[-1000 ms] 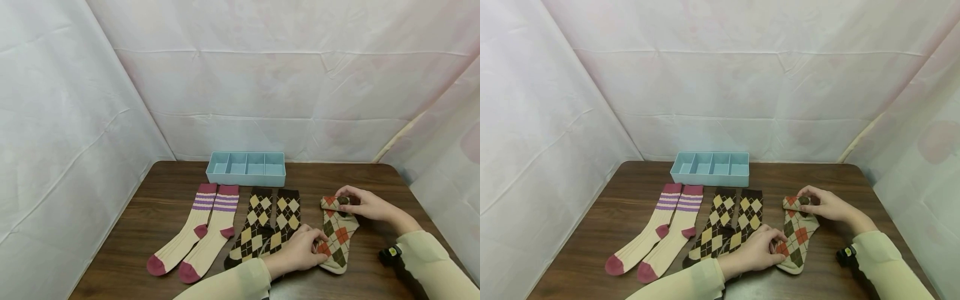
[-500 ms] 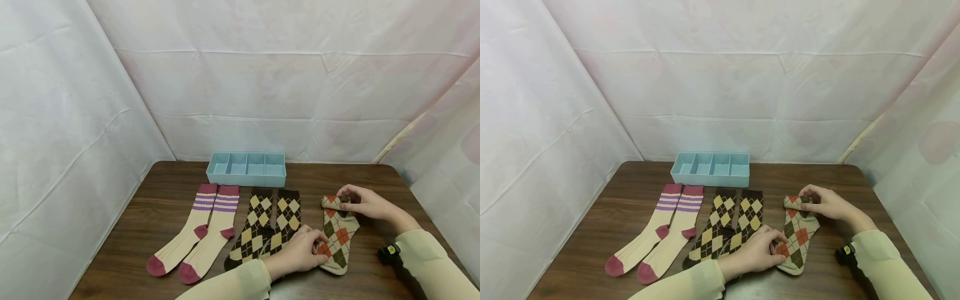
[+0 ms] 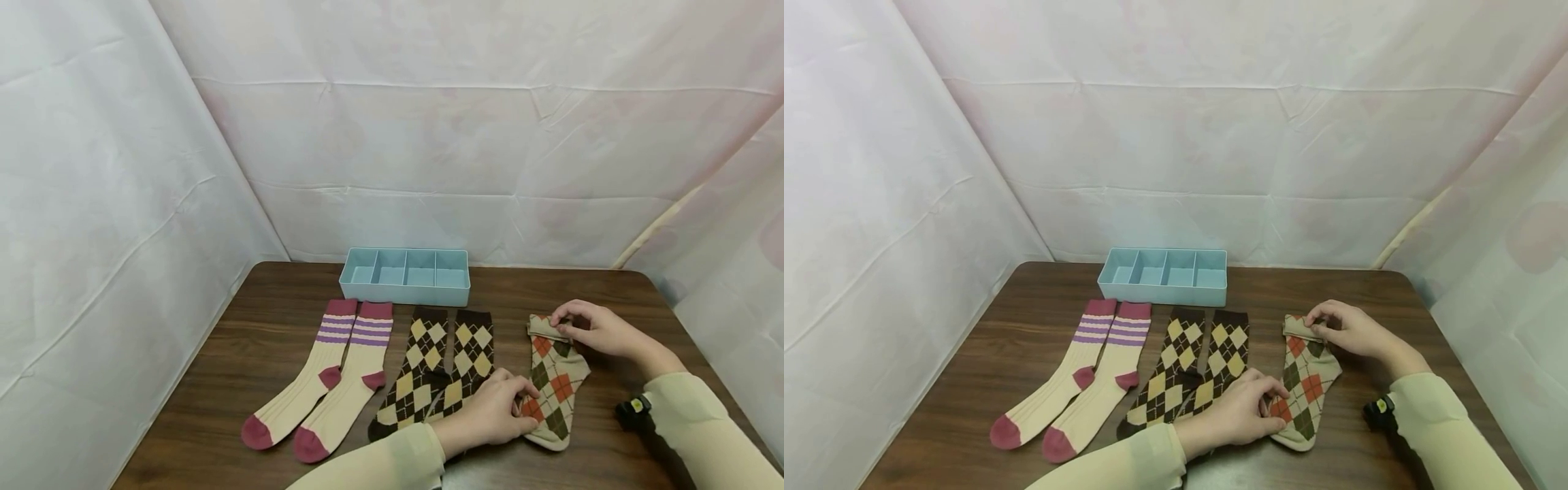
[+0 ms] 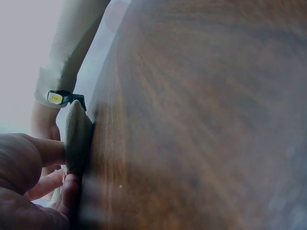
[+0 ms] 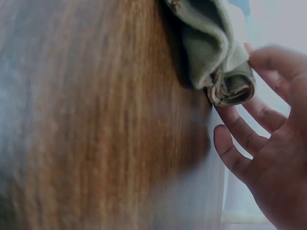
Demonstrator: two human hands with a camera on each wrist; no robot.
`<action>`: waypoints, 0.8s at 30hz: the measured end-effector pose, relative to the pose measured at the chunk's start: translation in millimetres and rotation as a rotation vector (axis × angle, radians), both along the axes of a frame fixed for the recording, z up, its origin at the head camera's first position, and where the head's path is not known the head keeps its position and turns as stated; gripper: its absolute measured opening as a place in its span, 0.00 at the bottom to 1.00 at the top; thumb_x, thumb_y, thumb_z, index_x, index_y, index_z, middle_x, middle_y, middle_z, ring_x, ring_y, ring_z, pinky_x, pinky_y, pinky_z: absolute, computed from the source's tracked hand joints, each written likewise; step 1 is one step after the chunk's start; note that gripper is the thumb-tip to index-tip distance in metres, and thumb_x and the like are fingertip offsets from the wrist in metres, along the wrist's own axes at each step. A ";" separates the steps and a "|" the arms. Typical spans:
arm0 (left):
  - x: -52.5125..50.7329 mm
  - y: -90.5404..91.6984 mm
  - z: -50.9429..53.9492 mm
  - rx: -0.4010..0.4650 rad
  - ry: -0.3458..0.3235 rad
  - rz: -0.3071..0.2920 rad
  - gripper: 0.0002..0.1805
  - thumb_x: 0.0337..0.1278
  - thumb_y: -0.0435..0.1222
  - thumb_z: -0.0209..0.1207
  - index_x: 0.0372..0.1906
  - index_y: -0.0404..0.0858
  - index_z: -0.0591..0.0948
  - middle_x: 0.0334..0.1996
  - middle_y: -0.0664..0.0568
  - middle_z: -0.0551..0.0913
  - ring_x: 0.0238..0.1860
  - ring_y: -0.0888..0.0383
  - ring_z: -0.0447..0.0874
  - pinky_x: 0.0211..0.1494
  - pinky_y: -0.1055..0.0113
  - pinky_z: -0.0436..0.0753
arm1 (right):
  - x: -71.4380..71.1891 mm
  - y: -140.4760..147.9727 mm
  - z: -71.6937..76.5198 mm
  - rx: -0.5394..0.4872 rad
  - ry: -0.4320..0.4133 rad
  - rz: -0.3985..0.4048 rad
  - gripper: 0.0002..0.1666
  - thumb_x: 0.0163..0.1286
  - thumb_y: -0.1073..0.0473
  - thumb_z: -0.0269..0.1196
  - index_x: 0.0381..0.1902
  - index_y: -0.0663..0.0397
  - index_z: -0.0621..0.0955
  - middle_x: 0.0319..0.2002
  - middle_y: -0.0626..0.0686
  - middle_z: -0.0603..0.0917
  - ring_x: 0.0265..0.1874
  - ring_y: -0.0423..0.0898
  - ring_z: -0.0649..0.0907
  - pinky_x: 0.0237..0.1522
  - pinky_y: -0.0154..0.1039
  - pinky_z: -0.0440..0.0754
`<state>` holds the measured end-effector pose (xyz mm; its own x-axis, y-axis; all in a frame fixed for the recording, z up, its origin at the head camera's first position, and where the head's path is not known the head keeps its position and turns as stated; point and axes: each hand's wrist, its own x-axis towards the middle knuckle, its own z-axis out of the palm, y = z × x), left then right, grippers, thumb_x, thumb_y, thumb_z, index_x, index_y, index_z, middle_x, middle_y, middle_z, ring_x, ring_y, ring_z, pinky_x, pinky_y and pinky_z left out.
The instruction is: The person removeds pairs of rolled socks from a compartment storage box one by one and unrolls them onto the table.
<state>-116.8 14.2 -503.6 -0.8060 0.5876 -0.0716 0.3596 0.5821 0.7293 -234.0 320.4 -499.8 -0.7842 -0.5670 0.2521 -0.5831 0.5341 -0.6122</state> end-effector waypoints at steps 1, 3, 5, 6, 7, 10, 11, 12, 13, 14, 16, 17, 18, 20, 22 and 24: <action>-0.1 0.1 -0.1 -0.002 0.002 -0.001 0.19 0.66 0.41 0.76 0.59 0.53 0.86 0.43 0.65 0.70 0.33 0.76 0.69 0.42 0.80 0.73 | 0.4 0.4 0.1 -0.001 -0.005 0.001 0.17 0.73 0.72 0.71 0.55 0.50 0.85 0.49 0.51 0.85 0.39 0.42 0.81 0.34 0.38 0.81; -0.3 0.2 -0.2 -0.005 0.006 -0.002 0.19 0.66 0.41 0.76 0.59 0.53 0.86 0.44 0.65 0.70 0.34 0.76 0.69 0.42 0.80 0.73 | 1.2 1.6 0.6 -0.002 -0.029 -0.003 0.20 0.70 0.70 0.74 0.56 0.50 0.85 0.50 0.51 0.84 0.38 0.43 0.80 0.33 0.38 0.80; -0.6 0.2 -0.4 -0.008 0.010 -0.005 0.19 0.66 0.41 0.76 0.59 0.53 0.86 0.44 0.65 0.70 0.34 0.76 0.69 0.42 0.80 0.73 | 1.4 3.2 1.0 0.003 -0.063 -0.010 0.23 0.68 0.69 0.77 0.58 0.50 0.85 0.50 0.52 0.83 0.37 0.44 0.80 0.32 0.38 0.80; -0.8 0.1 -0.5 -0.006 0.008 -0.006 0.19 0.66 0.41 0.76 0.59 0.53 0.86 0.44 0.65 0.70 0.34 0.76 0.69 0.42 0.80 0.73 | 1.3 3.8 1.0 0.005 -0.082 -0.020 0.23 0.68 0.67 0.77 0.58 0.49 0.84 0.51 0.52 0.83 0.37 0.43 0.80 0.32 0.38 0.80; -0.9 0.0 -0.5 -0.006 0.008 -0.007 0.19 0.66 0.41 0.76 0.59 0.53 0.86 0.44 0.65 0.70 0.33 0.76 0.69 0.42 0.80 0.73 | 0.9 4.3 1.1 0.010 -0.097 -0.025 0.23 0.69 0.67 0.77 0.59 0.49 0.84 0.51 0.52 0.83 0.37 0.42 0.81 0.32 0.39 0.80; -0.9 -0.2 -0.7 -0.005 0.009 -0.007 0.19 0.66 0.41 0.75 0.59 0.52 0.86 0.44 0.65 0.70 0.33 0.76 0.69 0.42 0.80 0.73 | -0.7 4.9 0.9 0.022 -0.122 -0.055 0.21 0.74 0.65 0.74 0.60 0.48 0.83 0.52 0.51 0.84 0.37 0.40 0.82 0.34 0.38 0.81; -0.8 -0.3 -0.9 -0.005 0.011 -0.008 0.19 0.66 0.41 0.75 0.59 0.52 0.86 0.44 0.65 0.70 0.33 0.76 0.70 0.42 0.80 0.73 | -1.4 4.9 0.6 0.021 -0.131 -0.059 0.19 0.75 0.64 0.73 0.61 0.48 0.83 0.50 0.51 0.85 0.36 0.40 0.82 0.34 0.39 0.81; -0.6 -0.4 -1.1 -0.007 0.014 -0.010 0.19 0.66 0.41 0.75 0.59 0.52 0.86 0.44 0.65 0.70 0.33 0.76 0.70 0.42 0.80 0.73 | -2.0 4.9 0.4 0.015 -0.141 -0.061 0.18 0.77 0.65 0.71 0.61 0.49 0.82 0.48 0.51 0.86 0.35 0.41 0.83 0.33 0.39 0.81; -0.6 -0.5 -1.1 -0.009 0.017 -0.012 0.19 0.67 0.41 0.75 0.59 0.52 0.86 0.44 0.65 0.70 0.33 0.76 0.70 0.42 0.81 0.73 | -2.7 5.2 0.2 0.007 -0.154 -0.060 0.17 0.78 0.65 0.70 0.61 0.50 0.82 0.45 0.51 0.86 0.33 0.42 0.83 0.33 0.39 0.81; -0.7 -0.5 -1.0 -0.012 0.020 -0.015 0.18 0.67 0.41 0.75 0.59 0.52 0.86 0.44 0.65 0.70 0.33 0.76 0.70 0.42 0.81 0.73 | -3.3 5.3 0.2 -0.001 -0.166 -0.060 0.16 0.79 0.65 0.69 0.61 0.50 0.82 0.42 0.50 0.86 0.32 0.42 0.84 0.32 0.40 0.81; -0.8 -0.5 -0.9 -0.025 0.030 -0.024 0.19 0.67 0.42 0.75 0.59 0.53 0.86 0.44 0.65 0.70 0.33 0.77 0.70 0.41 0.81 0.72 | -4.4 6.1 0.5 -0.017 -0.193 -0.046 0.15 0.81 0.65 0.66 0.61 0.52 0.81 0.38 0.50 0.86 0.30 0.45 0.84 0.31 0.41 0.81; -0.9 -0.7 -0.8 -0.031 0.034 -0.031 0.18 0.67 0.42 0.75 0.59 0.53 0.86 0.44 0.66 0.70 0.33 0.77 0.70 0.41 0.81 0.72 | -4.9 6.7 0.7 -0.019 -0.198 -0.038 0.15 0.81 0.66 0.66 0.61 0.53 0.81 0.36 0.50 0.86 0.30 0.46 0.84 0.31 0.41 0.82; -0.8 -0.5 -0.9 -0.040 0.041 -0.038 0.18 0.67 0.42 0.75 0.59 0.54 0.86 0.44 0.66 0.70 0.32 0.77 0.70 0.41 0.81 0.72 | -4.9 7.6 0.9 -0.018 -0.198 -0.039 0.14 0.82 0.66 0.65 0.61 0.53 0.81 0.37 0.49 0.86 0.30 0.46 0.85 0.31 0.41 0.82; -1.1 -0.4 -1.3 -0.055 0.050 -0.054 0.18 0.67 0.43 0.75 0.59 0.55 0.86 0.44 0.66 0.70 0.33 0.77 0.70 0.41 0.81 0.72 | -4.8 9.6 1.8 -0.007 -0.189 -0.036 0.14 0.82 0.66 0.65 0.61 0.54 0.81 0.39 0.49 0.87 0.31 0.45 0.85 0.32 0.40 0.82; -1.8 -0.8 -2.0 -0.063 0.053 -0.071 0.18 0.68 0.44 0.75 0.60 0.55 0.86 0.44 0.66 0.71 0.33 0.77 0.70 0.41 0.81 0.72 | -4.4 11.6 2.8 0.013 -0.189 -0.041 0.16 0.80 0.64 0.68 0.61 0.53 0.81 0.40 0.48 0.88 0.32 0.44 0.85 0.33 0.39 0.82; -2.6 -1.2 -2.7 -0.065 0.050 -0.083 0.18 0.68 0.44 0.75 0.60 0.56 0.86 0.45 0.67 0.71 0.33 0.77 0.70 0.42 0.81 0.73 | -3.7 13.5 3.8 0.031 -0.198 -0.044 0.20 0.76 0.62 0.72 0.62 0.52 0.81 0.40 0.47 0.88 0.35 0.43 0.85 0.34 0.39 0.82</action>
